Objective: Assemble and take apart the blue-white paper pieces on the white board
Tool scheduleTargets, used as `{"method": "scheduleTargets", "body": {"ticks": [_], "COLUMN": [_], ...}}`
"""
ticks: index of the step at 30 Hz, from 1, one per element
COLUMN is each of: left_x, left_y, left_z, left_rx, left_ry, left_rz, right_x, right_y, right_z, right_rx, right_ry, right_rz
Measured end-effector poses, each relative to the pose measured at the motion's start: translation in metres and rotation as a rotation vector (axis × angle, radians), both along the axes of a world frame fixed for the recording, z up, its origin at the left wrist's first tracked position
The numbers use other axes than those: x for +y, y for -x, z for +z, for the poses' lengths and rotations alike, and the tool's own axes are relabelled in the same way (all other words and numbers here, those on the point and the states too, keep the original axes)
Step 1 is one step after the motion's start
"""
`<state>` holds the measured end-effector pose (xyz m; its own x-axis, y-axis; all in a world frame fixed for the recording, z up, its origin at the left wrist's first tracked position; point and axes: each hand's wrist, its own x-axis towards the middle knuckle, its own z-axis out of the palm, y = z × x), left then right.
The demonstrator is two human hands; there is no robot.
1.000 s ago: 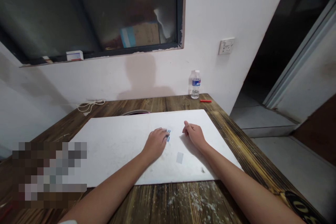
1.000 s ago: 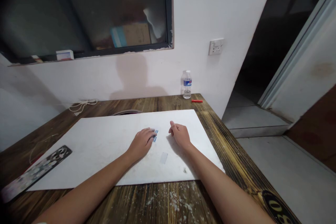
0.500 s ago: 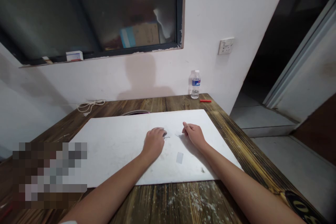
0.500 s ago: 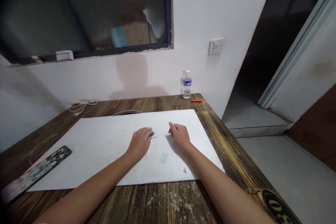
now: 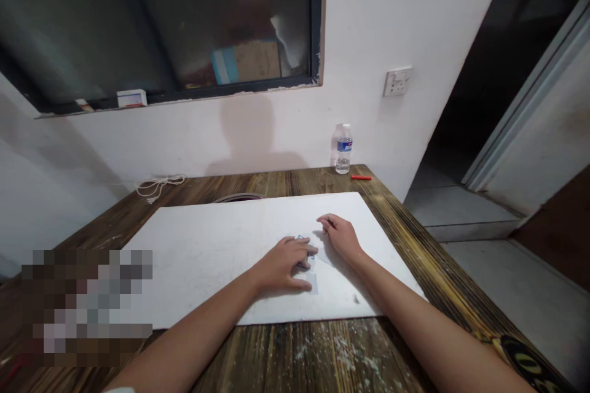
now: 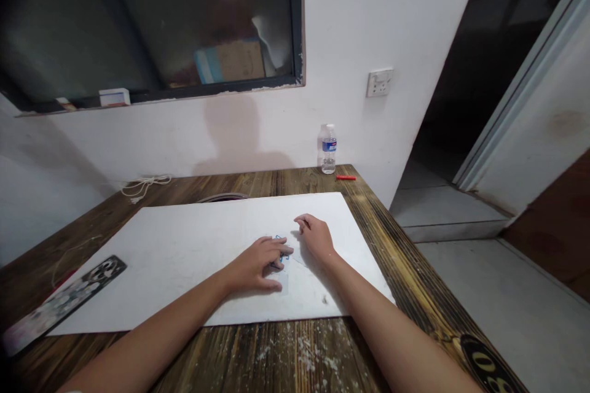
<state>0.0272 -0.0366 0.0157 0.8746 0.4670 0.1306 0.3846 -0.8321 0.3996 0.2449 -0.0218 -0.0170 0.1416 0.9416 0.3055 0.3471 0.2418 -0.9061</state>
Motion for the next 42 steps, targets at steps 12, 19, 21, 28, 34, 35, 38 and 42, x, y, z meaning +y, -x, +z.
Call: {"method": "scheduleTargets", "body": {"ticks": [12, 19, 21, 28, 34, 35, 38, 42], "left_x": [0.007, -0.002, -0.002, 0.007, 0.005, 0.004, 0.002, 0.005], "left_y": [0.002, 0.001, -0.001, 0.0, 0.004, 0.004, 0.002, 0.001], "left_z": [-0.012, 0.005, 0.003, -0.016, -0.019, -0.016, -0.008, -0.009], "left_rx": [-0.103, 0.009, -0.066, -0.076, 0.087, 0.097, 0.076, -0.041], "left_ry": [-0.14, 0.001, -0.024, -0.235, -0.172, -0.149, -0.092, -0.093], "left_rz": [0.39, -0.168, -0.126, 0.457, 0.466, 0.375, 0.11, 0.025], "right_x": [0.002, -0.003, -0.004, -0.007, -0.007, -0.007, -0.007, -0.006], "right_y": [0.0, 0.001, 0.001, 0.001, 0.001, 0.0, 0.0, 0.0], "right_z": [-0.003, 0.005, 0.007, 0.009, 0.007, 0.007, 0.006, 0.006], "right_rx": [0.184, 0.106, 0.083, 0.041, 0.081, 0.082, 0.081, 0.089], "right_ry": [-0.055, -0.068, -0.038, -0.023, -0.013, -0.013, -0.017, -0.01], "right_rz": [-0.071, -0.044, -0.059, -0.084, -0.082, -0.082, -0.085, -0.06]}}
